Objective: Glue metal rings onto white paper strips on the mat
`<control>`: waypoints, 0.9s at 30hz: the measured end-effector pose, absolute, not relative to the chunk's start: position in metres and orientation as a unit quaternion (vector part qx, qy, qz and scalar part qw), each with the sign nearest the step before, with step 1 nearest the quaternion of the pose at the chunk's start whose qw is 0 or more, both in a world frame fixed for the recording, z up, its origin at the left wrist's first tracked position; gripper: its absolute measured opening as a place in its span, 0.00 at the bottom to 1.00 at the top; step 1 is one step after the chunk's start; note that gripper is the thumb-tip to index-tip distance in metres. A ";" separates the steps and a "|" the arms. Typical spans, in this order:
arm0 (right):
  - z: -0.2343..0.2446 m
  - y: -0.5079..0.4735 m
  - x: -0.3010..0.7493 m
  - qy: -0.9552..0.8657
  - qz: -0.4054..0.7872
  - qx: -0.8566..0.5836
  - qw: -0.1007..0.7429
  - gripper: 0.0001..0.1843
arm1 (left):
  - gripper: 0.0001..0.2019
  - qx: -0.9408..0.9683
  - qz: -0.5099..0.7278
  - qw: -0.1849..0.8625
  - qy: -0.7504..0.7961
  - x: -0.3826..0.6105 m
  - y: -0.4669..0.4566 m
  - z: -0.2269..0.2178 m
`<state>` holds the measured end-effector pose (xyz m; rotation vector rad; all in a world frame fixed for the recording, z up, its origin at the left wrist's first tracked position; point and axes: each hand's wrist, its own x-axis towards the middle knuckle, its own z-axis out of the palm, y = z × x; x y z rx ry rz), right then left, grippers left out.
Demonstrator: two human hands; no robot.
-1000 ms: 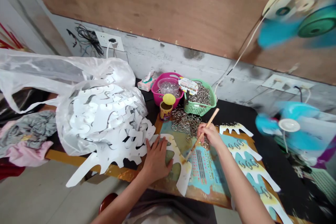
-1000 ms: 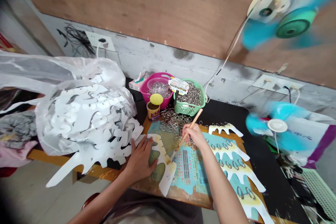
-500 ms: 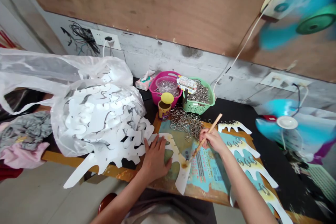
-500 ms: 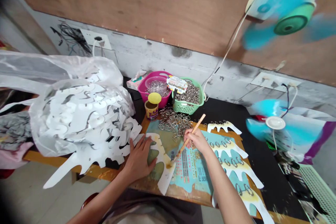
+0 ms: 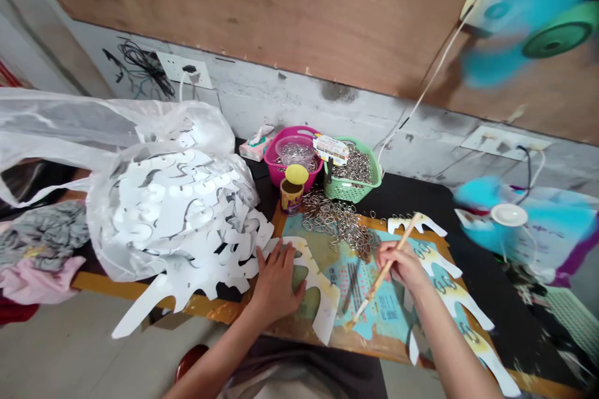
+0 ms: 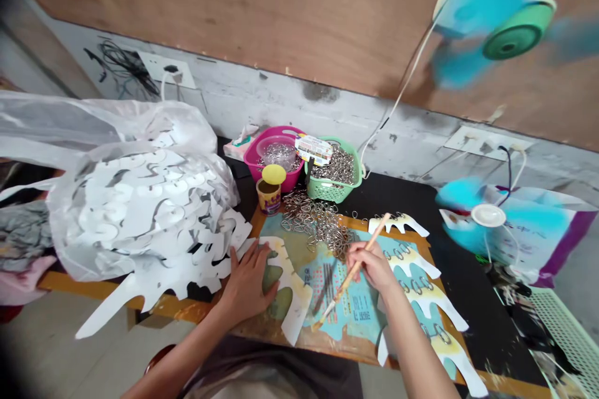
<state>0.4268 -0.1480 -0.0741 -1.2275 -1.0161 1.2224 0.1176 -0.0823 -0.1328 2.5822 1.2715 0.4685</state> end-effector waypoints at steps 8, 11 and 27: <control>-0.064 -0.114 0.415 -0.403 0.390 -0.498 0.661 0.11 | 0.31 0.879 0.161 0.119 0.433 0.118 -0.082 -0.132; -0.070 -0.095 0.390 -0.437 0.390 -0.546 0.600 0.14 | 0.32 0.878 0.161 0.123 0.434 0.118 -0.082 -0.131; -0.111 -0.133 0.386 -0.649 0.328 -0.537 0.427 0.12 | 0.32 0.874 0.171 0.129 0.436 0.118 -0.083 -0.132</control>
